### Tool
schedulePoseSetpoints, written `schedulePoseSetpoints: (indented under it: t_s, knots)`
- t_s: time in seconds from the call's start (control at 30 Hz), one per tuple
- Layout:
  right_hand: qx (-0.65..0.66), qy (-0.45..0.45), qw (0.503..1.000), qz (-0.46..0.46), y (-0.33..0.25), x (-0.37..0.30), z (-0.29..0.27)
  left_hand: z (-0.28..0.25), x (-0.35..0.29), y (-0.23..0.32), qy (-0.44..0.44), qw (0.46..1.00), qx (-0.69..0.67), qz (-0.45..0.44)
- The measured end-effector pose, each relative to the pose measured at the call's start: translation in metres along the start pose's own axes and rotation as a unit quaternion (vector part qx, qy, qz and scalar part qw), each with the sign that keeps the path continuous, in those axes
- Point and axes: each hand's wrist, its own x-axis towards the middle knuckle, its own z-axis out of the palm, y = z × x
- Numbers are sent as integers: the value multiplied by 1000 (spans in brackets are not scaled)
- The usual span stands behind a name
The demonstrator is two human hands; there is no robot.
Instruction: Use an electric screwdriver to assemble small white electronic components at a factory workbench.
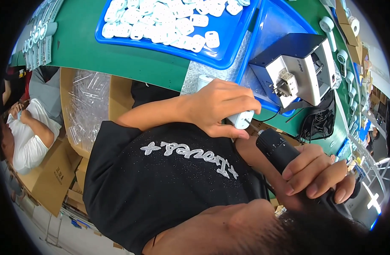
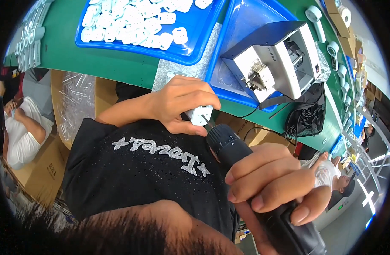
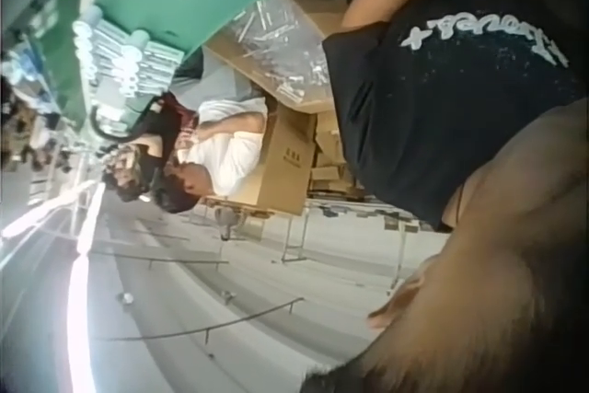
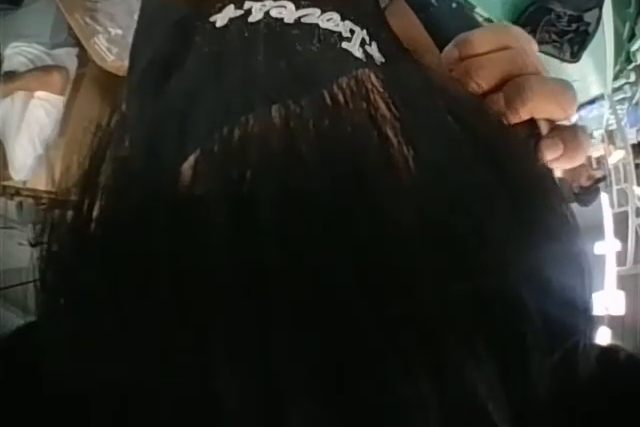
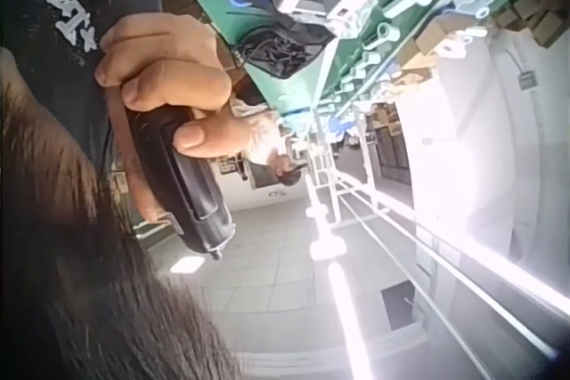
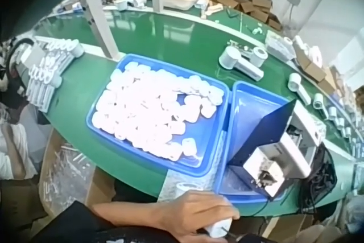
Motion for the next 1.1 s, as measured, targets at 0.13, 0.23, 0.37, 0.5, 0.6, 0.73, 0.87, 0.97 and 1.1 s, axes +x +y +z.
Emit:
schedulePoseSetpoints:
  t_s: [0.13, 0.23, 0.37, 0.5, 0.6, 0.73, 0.87, 0.97, 1.1]
  knots:
    - [-40, 74, 995, -50, -5, -3, 1, -4, 2, -1, -18, 1000, -12, -15]
    - [-143, 154, 975, -79, -2, -4, -13, -2, -3, 0, -7, 999, -34, -36]
    - [-329, 363, 872, -18, 46, 13, -83, 3, 5, -5, -11, 998, -61, 3]
    - [-195, 269, 942, 41, 31, 0, -80, 1, 0, -6, -8, 999, -37, 6]
    - [-51, 217, 975, -8, 0, -10, -25, 1, 10, -13, -14, 999, -45, 25]
    - [16, 120, 983, -140, -9, -23, -15, 1, -4, -7, 2, 999, -36, 13]
    - [3, 82, 996, -28, -3, -6, 4, 2, -1, -8, 2, 999, -37, 20]
    - [17, 65, 997, -25, 1, -5, 2, 3, -3, -9, -1, 999, -39, 14]
    - [27, 49, 998, -37, -10, -8, 3, 2, 0, 1, -16, 999, -37, 22]
